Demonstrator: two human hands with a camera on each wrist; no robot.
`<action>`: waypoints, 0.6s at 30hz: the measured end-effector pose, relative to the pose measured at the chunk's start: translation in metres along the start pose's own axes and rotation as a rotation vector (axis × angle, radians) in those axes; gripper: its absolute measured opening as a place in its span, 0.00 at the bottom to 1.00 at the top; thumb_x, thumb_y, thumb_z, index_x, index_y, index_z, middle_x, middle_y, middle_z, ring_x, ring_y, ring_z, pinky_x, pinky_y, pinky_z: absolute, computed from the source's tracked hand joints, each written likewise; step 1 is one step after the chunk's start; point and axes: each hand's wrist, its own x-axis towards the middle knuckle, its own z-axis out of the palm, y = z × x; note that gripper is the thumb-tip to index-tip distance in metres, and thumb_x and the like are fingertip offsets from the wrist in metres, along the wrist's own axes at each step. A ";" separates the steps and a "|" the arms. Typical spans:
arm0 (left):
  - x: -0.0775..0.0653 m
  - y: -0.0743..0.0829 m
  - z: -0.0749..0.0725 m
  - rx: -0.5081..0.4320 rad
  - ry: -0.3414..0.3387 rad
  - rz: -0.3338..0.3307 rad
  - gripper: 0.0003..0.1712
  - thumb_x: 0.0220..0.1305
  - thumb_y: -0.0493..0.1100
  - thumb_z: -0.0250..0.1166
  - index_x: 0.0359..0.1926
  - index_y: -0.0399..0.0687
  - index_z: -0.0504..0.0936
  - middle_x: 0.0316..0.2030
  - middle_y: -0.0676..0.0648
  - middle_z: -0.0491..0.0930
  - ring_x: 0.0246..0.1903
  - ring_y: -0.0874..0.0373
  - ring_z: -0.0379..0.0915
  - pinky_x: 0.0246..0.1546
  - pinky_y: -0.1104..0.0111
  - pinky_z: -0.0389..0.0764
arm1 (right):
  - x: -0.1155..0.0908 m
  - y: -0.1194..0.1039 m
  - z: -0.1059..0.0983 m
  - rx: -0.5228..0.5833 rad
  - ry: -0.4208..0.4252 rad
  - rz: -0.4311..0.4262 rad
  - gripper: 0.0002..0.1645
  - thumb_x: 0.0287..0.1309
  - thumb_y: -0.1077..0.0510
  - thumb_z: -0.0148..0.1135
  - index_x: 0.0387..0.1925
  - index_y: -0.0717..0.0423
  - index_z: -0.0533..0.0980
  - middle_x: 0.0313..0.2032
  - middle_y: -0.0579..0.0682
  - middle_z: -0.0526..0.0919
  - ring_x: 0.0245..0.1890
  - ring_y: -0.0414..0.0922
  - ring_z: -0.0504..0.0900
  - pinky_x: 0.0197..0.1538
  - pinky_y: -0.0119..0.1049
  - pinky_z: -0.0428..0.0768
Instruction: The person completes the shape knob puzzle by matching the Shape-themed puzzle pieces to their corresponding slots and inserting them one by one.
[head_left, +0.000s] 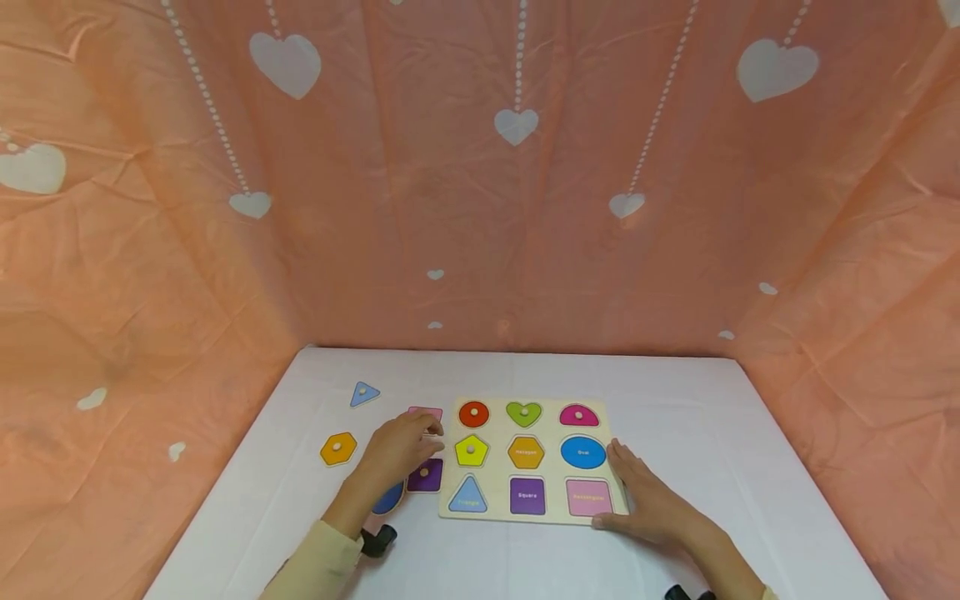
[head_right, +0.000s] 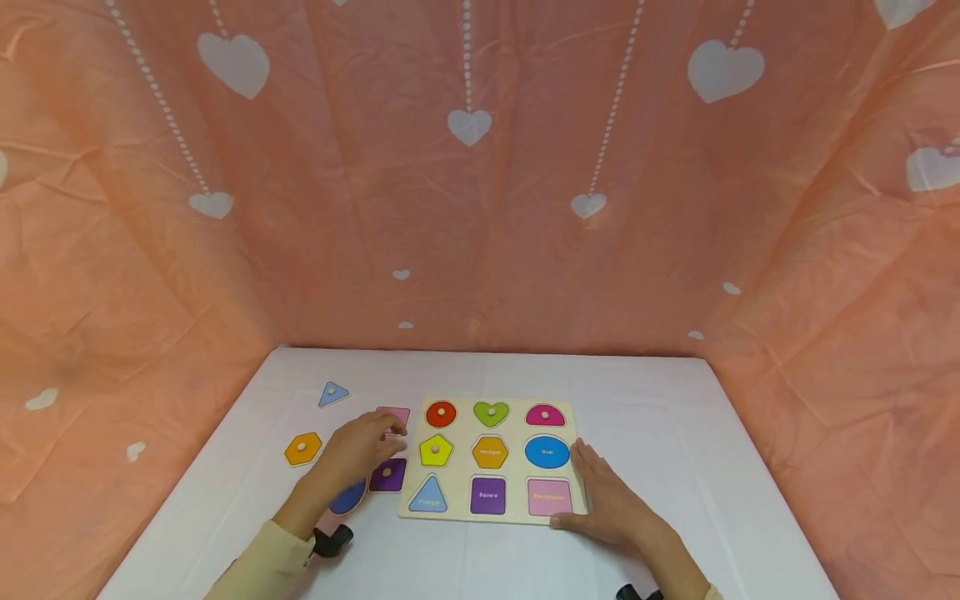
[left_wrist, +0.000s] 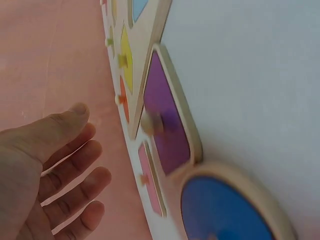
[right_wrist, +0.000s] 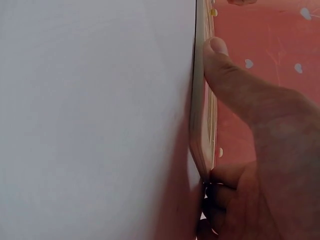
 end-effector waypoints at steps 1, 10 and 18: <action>-0.002 -0.002 -0.002 -0.001 0.005 -0.007 0.12 0.66 0.49 0.78 0.48 0.55 0.89 0.49 0.51 0.88 0.48 0.52 0.83 0.52 0.54 0.85 | 0.000 0.000 0.000 0.001 0.000 0.000 0.77 0.48 0.27 0.80 0.85 0.60 0.51 0.84 0.63 0.51 0.83 0.67 0.49 0.78 0.67 0.58; -0.013 -0.022 -0.019 -0.009 0.028 -0.056 0.15 0.68 0.49 0.77 0.53 0.53 0.88 0.52 0.48 0.85 0.51 0.48 0.83 0.53 0.52 0.86 | 0.000 0.000 0.001 -0.005 0.004 0.003 0.78 0.47 0.26 0.80 0.85 0.60 0.51 0.84 0.63 0.51 0.83 0.68 0.50 0.77 0.67 0.59; -0.024 -0.050 -0.032 -0.017 0.107 -0.054 0.12 0.67 0.46 0.77 0.49 0.51 0.88 0.49 0.48 0.85 0.44 0.50 0.84 0.42 0.55 0.86 | 0.000 0.000 0.001 -0.004 0.001 -0.007 0.77 0.48 0.27 0.80 0.85 0.61 0.51 0.84 0.63 0.50 0.83 0.68 0.49 0.78 0.66 0.57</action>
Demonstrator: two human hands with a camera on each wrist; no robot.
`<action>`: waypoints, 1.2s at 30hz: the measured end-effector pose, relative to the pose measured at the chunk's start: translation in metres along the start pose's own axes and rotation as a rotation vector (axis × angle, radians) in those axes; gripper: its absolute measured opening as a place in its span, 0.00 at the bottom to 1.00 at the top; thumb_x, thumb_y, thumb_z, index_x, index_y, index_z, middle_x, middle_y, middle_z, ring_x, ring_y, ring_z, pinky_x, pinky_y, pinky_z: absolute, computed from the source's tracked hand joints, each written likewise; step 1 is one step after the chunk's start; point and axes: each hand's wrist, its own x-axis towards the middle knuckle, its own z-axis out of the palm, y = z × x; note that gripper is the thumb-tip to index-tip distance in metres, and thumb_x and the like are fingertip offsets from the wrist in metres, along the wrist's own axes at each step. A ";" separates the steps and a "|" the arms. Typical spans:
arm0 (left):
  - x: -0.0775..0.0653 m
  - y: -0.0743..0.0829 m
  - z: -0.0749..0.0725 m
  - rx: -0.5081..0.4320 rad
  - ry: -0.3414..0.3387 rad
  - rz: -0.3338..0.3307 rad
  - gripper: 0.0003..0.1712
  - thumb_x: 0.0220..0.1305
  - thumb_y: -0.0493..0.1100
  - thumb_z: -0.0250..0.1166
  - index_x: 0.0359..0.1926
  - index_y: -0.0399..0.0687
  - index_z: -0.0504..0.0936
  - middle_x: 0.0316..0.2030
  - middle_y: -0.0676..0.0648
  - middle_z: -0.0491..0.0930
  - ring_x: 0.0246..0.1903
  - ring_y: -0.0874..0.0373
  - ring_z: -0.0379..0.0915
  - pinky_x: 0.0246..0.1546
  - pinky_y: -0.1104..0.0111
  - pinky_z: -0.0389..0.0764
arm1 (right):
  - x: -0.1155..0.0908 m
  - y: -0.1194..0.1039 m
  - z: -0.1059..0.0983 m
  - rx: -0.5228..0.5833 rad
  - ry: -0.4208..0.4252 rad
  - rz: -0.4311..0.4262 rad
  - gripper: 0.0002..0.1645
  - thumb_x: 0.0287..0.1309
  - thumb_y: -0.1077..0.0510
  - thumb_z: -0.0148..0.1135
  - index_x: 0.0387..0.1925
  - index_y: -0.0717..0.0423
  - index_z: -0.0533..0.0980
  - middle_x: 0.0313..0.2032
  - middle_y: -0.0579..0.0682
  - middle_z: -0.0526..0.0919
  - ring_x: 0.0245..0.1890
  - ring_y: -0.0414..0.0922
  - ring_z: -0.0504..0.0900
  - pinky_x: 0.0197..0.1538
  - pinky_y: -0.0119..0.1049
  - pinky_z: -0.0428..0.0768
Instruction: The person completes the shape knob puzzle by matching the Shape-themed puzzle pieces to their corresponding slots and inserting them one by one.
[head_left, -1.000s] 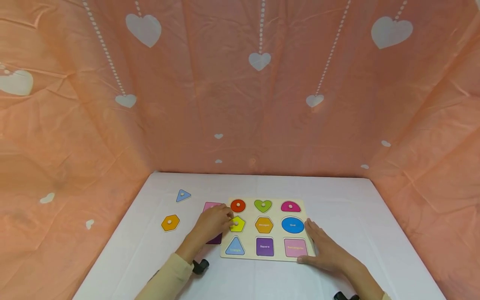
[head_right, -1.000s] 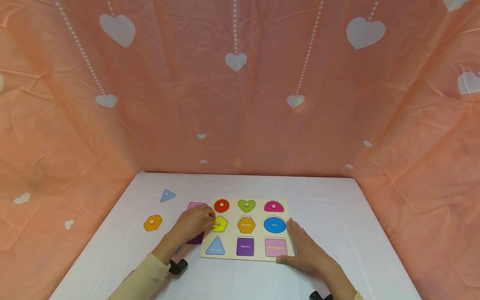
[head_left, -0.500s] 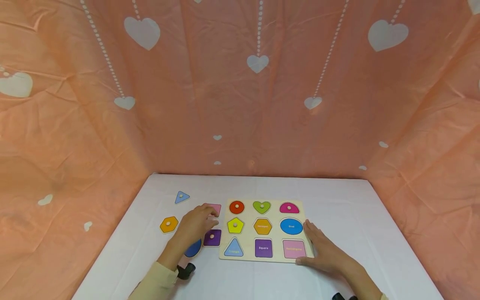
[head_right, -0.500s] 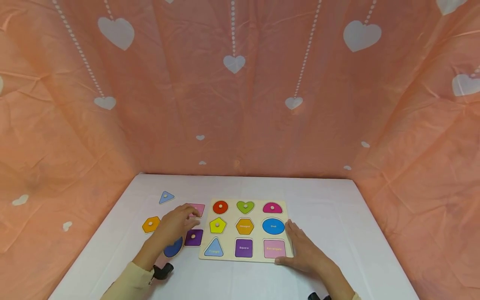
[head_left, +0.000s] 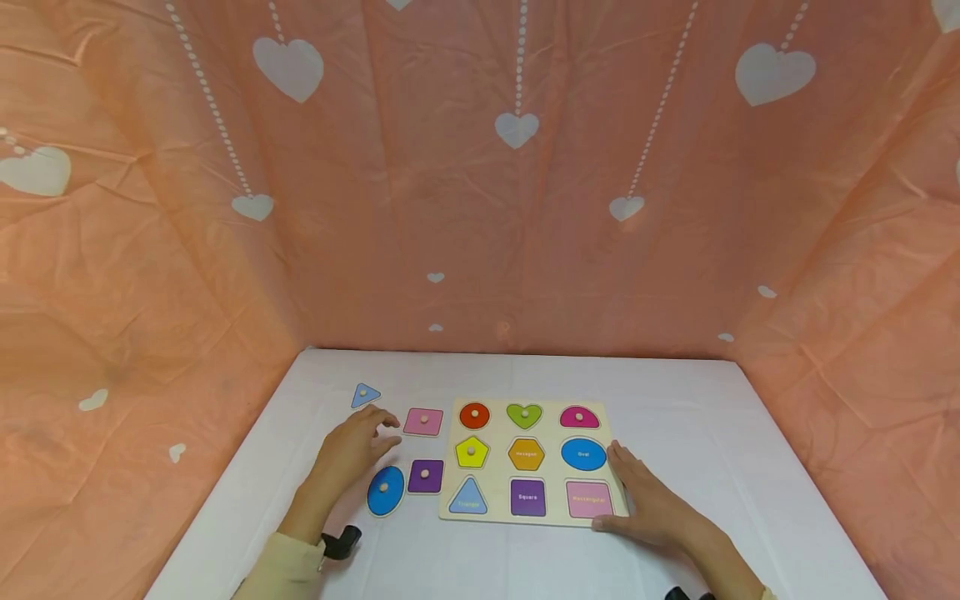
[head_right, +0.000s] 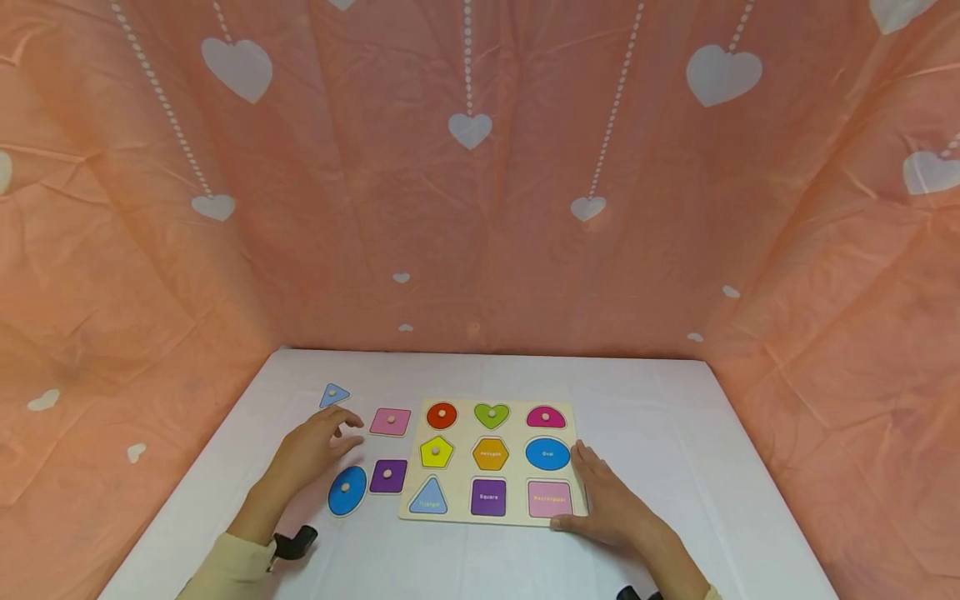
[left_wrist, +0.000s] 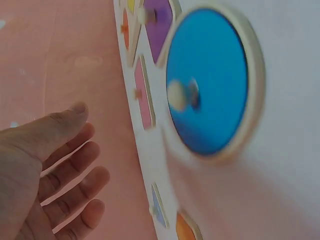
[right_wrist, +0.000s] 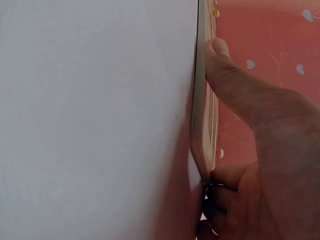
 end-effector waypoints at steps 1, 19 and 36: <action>-0.001 -0.003 -0.001 0.002 0.005 -0.002 0.12 0.67 0.46 0.77 0.49 0.51 0.88 0.49 0.48 0.85 0.44 0.50 0.84 0.41 0.54 0.85 | 0.000 0.000 0.000 0.000 0.000 0.001 0.77 0.48 0.27 0.80 0.85 0.61 0.51 0.84 0.63 0.51 0.83 0.68 0.49 0.78 0.66 0.57; -0.017 -0.044 -0.018 0.028 0.024 -0.061 0.12 0.66 0.43 0.77 0.48 0.47 0.87 0.45 0.45 0.84 0.42 0.47 0.82 0.43 0.47 0.85 | 0.002 -0.002 0.000 -0.027 -0.013 0.018 0.78 0.48 0.27 0.80 0.85 0.60 0.51 0.84 0.62 0.50 0.83 0.67 0.50 0.78 0.66 0.58; -0.024 -0.076 -0.022 0.001 -0.050 -0.169 0.13 0.69 0.45 0.75 0.49 0.45 0.86 0.45 0.43 0.83 0.45 0.42 0.81 0.45 0.45 0.84 | 0.002 -0.001 0.000 -0.029 -0.001 0.007 0.78 0.47 0.26 0.80 0.84 0.61 0.52 0.84 0.64 0.52 0.83 0.68 0.51 0.77 0.66 0.60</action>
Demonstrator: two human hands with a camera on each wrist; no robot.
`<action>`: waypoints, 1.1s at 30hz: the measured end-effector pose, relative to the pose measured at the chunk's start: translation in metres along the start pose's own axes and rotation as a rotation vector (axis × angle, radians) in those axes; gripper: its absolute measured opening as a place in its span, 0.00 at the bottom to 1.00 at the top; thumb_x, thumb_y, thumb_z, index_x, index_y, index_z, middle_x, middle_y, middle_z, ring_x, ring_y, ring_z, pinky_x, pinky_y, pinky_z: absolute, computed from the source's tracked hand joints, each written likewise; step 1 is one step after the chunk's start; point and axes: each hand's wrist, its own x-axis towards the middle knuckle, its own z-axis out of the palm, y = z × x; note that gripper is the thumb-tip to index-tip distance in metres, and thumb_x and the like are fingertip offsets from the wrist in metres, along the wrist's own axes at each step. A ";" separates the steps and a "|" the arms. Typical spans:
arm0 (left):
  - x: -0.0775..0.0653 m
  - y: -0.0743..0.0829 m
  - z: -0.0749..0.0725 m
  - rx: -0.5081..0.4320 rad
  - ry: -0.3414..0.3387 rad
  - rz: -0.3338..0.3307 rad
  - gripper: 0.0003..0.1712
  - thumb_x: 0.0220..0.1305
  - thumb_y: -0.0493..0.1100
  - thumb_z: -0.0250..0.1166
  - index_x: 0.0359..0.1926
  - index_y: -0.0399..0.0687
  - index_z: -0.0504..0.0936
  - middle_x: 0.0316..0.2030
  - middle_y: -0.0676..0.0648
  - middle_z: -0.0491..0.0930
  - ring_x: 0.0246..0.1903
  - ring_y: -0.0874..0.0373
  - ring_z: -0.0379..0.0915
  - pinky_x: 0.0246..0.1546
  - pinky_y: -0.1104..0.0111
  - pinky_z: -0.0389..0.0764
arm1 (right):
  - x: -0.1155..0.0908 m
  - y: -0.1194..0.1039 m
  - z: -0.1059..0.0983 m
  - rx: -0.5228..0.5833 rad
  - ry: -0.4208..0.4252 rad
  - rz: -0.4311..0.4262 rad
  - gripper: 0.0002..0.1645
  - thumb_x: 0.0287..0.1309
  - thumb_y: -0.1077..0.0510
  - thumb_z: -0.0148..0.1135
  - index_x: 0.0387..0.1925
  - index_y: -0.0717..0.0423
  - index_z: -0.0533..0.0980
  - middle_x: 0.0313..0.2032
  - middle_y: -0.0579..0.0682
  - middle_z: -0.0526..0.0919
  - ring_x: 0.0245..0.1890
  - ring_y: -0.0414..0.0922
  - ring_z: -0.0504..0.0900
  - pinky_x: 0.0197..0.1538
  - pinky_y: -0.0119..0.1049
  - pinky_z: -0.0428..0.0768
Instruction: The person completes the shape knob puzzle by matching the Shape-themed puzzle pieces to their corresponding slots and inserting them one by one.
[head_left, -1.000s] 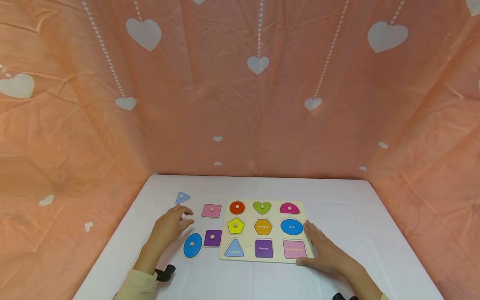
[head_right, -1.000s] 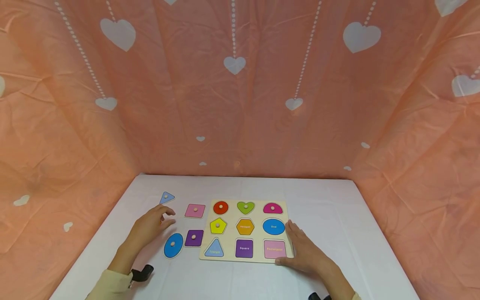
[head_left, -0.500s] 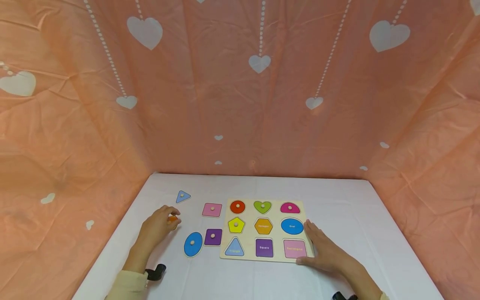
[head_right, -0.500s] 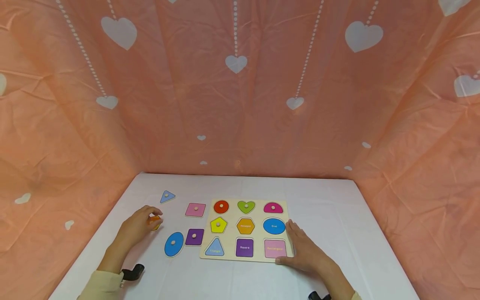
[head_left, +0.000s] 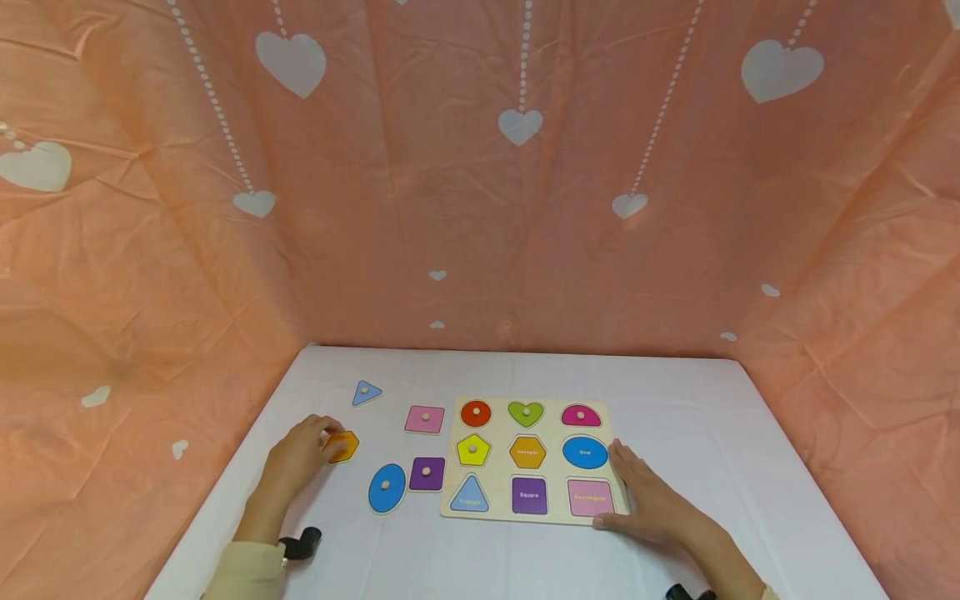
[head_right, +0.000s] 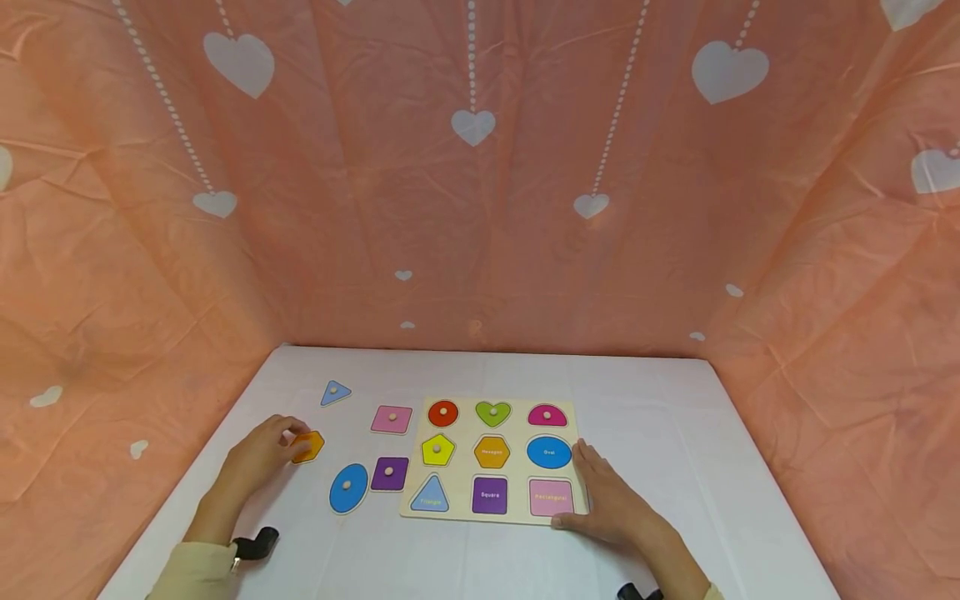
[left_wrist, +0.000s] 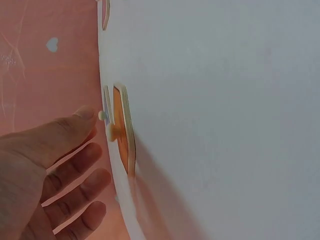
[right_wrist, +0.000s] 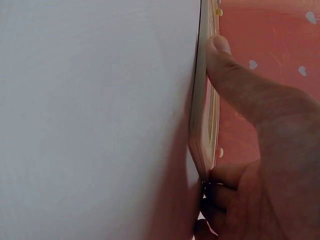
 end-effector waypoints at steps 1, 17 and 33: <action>0.001 -0.002 0.000 -0.001 -0.006 -0.008 0.13 0.69 0.45 0.75 0.49 0.45 0.86 0.45 0.43 0.83 0.45 0.43 0.81 0.44 0.45 0.84 | 0.000 0.000 0.000 0.000 0.001 -0.005 0.78 0.47 0.27 0.80 0.84 0.61 0.52 0.84 0.64 0.52 0.82 0.68 0.51 0.77 0.66 0.60; 0.004 -0.005 0.003 0.007 -0.048 -0.040 0.11 0.68 0.41 0.76 0.48 0.44 0.86 0.39 0.47 0.80 0.40 0.50 0.77 0.40 0.53 0.81 | 0.000 0.001 0.001 0.000 0.006 -0.002 0.78 0.46 0.26 0.80 0.84 0.61 0.52 0.84 0.63 0.52 0.83 0.67 0.51 0.77 0.66 0.60; 0.003 -0.006 0.002 -0.003 -0.043 -0.050 0.09 0.68 0.40 0.75 0.44 0.43 0.85 0.38 0.47 0.81 0.39 0.50 0.78 0.41 0.53 0.82 | -0.001 0.000 0.000 0.013 0.004 -0.002 0.78 0.47 0.27 0.81 0.84 0.62 0.52 0.84 0.64 0.51 0.83 0.67 0.51 0.78 0.66 0.59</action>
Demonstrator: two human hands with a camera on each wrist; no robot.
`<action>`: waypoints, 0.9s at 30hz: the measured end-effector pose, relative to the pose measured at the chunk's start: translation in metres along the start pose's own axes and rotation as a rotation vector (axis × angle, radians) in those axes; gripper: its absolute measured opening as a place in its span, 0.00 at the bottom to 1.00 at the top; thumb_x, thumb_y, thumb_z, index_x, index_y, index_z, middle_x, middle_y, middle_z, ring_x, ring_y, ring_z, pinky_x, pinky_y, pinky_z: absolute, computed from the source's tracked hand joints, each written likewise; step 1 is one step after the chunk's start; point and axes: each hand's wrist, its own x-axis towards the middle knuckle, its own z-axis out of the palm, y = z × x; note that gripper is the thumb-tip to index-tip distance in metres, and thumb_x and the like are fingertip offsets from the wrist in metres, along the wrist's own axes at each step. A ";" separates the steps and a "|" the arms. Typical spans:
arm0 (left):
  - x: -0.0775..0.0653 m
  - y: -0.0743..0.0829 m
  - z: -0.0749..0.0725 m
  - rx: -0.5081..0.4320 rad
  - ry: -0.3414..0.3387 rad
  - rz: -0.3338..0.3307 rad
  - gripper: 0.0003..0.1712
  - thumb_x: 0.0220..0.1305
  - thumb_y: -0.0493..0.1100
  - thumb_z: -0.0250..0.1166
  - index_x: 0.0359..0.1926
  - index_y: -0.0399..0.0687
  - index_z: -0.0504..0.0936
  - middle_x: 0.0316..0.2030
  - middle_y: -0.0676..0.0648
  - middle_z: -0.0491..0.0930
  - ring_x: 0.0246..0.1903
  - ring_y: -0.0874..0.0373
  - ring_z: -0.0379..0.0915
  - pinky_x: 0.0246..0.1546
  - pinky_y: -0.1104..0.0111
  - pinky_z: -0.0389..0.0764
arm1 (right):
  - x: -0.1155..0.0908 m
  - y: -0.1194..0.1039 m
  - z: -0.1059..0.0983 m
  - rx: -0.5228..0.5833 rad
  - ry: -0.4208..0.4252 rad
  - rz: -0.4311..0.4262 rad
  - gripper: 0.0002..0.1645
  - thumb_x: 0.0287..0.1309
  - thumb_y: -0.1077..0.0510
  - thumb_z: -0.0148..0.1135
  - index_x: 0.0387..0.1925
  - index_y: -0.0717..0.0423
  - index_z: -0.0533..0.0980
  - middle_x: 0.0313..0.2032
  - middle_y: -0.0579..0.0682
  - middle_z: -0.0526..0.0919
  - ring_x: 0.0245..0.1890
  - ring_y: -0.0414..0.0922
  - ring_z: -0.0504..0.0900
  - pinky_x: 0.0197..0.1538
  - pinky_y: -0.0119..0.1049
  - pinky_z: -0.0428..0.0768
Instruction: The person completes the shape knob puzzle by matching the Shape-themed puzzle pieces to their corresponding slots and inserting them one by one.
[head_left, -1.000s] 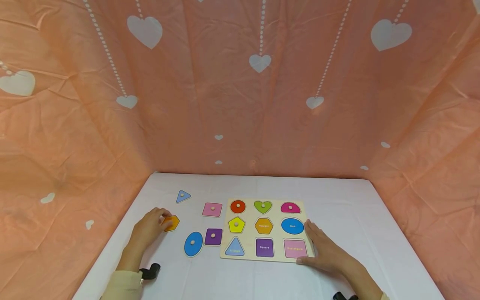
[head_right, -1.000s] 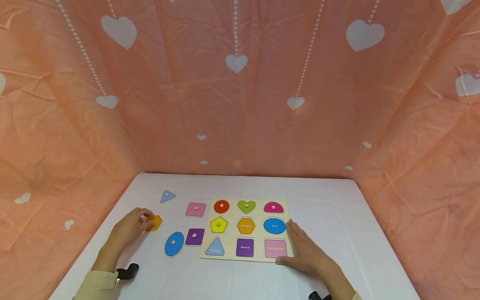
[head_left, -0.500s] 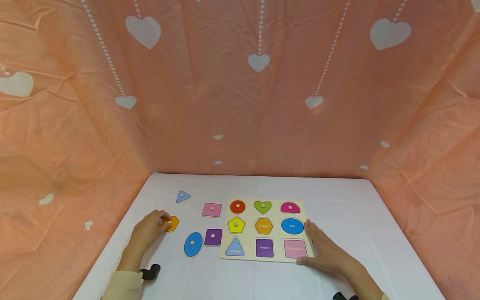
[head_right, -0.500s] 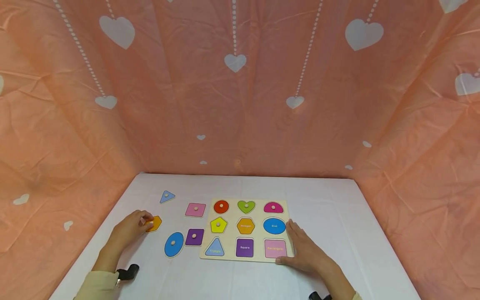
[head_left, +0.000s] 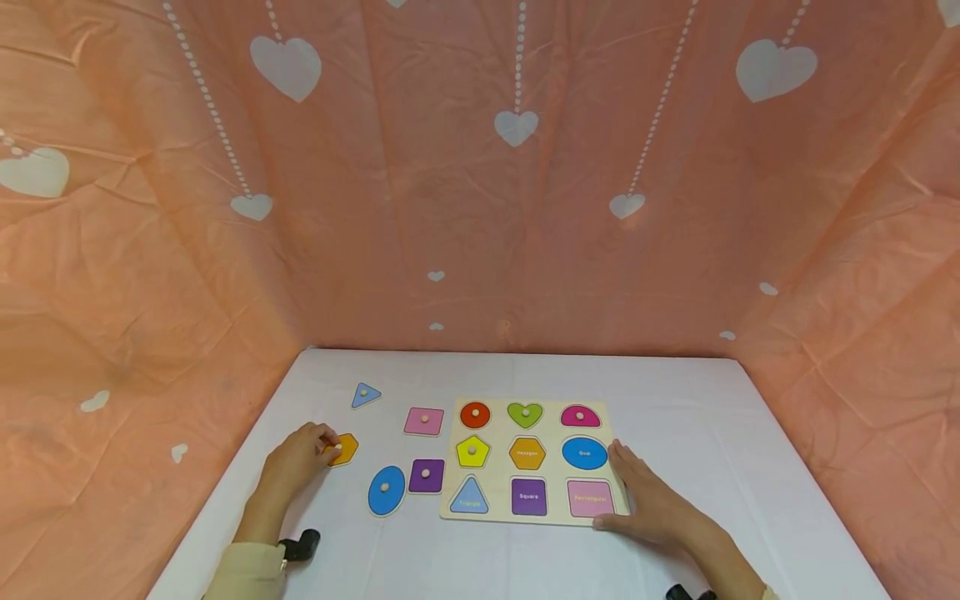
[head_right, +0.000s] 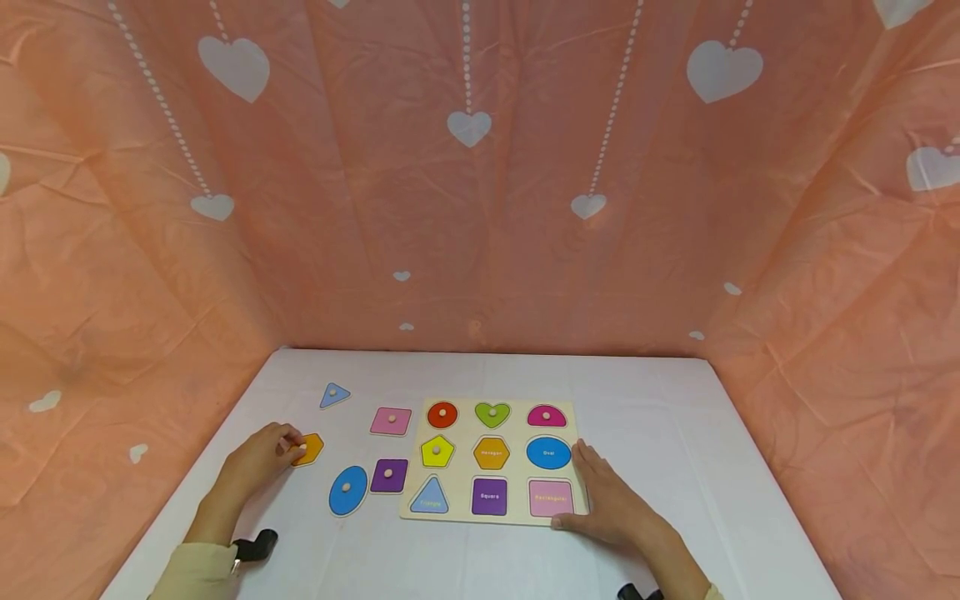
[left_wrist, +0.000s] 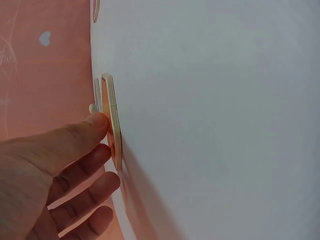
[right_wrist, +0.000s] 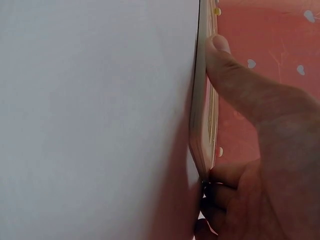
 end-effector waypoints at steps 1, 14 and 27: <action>0.000 0.000 0.000 0.001 0.002 0.002 0.09 0.68 0.40 0.75 0.44 0.43 0.85 0.38 0.47 0.81 0.39 0.50 0.78 0.41 0.54 0.81 | 0.000 0.000 0.000 -0.001 0.000 -0.002 0.78 0.47 0.27 0.81 0.84 0.62 0.52 0.84 0.64 0.51 0.83 0.67 0.51 0.78 0.66 0.59; -0.001 -0.001 0.001 0.013 0.012 -0.004 0.09 0.69 0.41 0.75 0.45 0.43 0.86 0.37 0.47 0.80 0.37 0.51 0.75 0.40 0.55 0.80 | 0.001 0.002 0.001 -0.001 0.001 -0.008 0.77 0.48 0.28 0.80 0.84 0.62 0.52 0.84 0.63 0.51 0.83 0.67 0.50 0.78 0.65 0.59; 0.001 0.012 0.000 0.049 0.046 0.062 0.09 0.67 0.41 0.76 0.43 0.44 0.86 0.37 0.48 0.80 0.36 0.52 0.75 0.37 0.57 0.79 | 0.000 -0.001 -0.001 -0.002 -0.002 0.001 0.78 0.47 0.27 0.80 0.84 0.61 0.52 0.84 0.64 0.51 0.83 0.67 0.50 0.78 0.66 0.59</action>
